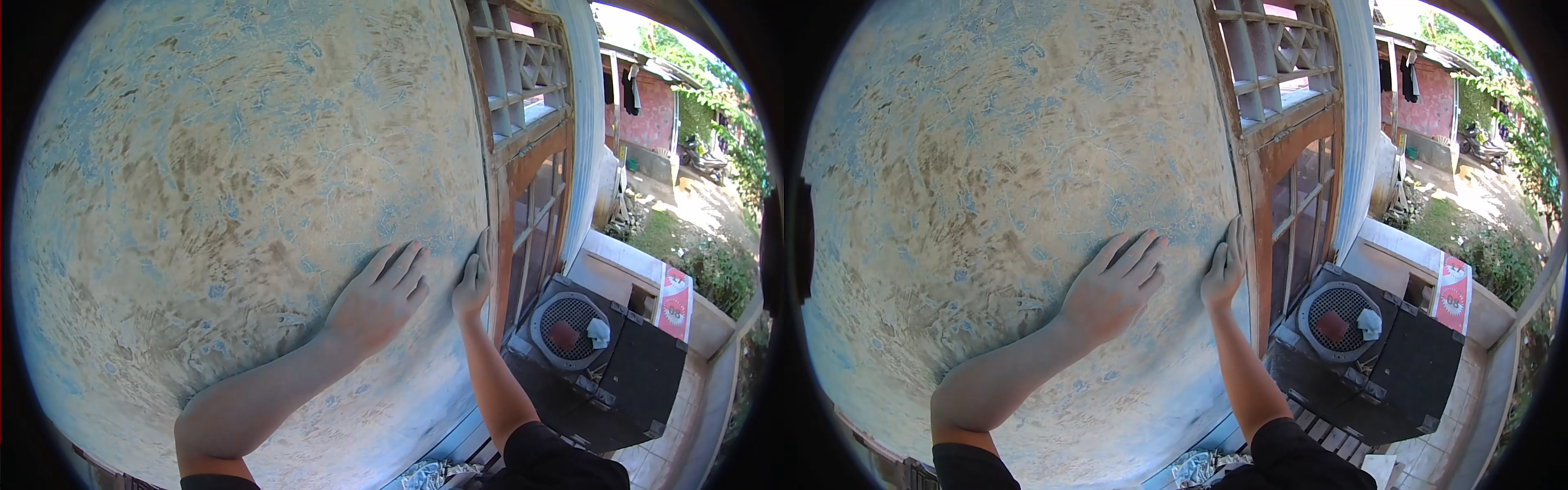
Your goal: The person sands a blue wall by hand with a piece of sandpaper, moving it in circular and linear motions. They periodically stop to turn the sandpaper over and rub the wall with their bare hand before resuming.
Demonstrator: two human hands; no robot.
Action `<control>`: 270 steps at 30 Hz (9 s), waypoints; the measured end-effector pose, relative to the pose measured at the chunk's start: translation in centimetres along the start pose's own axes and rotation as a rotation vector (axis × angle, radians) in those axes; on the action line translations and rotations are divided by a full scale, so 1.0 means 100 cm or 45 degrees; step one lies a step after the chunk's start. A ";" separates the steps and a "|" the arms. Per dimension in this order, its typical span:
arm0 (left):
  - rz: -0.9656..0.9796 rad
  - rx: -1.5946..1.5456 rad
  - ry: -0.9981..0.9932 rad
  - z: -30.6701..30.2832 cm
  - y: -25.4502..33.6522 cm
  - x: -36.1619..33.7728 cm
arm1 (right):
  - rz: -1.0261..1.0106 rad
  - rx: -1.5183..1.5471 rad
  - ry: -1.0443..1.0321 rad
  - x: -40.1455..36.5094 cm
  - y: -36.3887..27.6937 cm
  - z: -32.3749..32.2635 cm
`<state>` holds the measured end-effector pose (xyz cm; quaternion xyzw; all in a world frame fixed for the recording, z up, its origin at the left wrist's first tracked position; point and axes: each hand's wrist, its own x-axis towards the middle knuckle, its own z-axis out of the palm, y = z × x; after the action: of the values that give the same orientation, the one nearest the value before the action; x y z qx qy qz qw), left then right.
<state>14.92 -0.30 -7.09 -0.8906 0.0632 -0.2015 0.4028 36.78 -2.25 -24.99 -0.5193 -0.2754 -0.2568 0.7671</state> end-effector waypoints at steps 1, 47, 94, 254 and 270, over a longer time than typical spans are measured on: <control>0.006 0.011 0.000 0.001 0.000 -0.001 | -0.077 -0.031 -0.023 -0.009 -0.021 0.002; -0.082 -0.003 0.100 -0.008 -0.009 -0.005 | -0.273 -0.192 -0.434 -0.025 -0.063 0.023; 0.099 -0.081 0.053 0.004 0.009 -0.017 | 0.809 1.220 -0.614 -0.030 -0.115 -0.052; -0.084 0.075 -0.033 0.005 0.008 -0.018 | -0.011 -0.377 -0.111 -0.011 -0.059 -0.010; -0.081 -0.005 0.023 -0.001 0.007 -0.013 | -0.013 -0.203 -0.099 -0.033 -0.079 -0.004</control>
<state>13.69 -0.46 -7.91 -0.8911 0.0389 -0.2219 0.3938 29.16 -4.88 -22.21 -0.5869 -0.2862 -0.2614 0.7108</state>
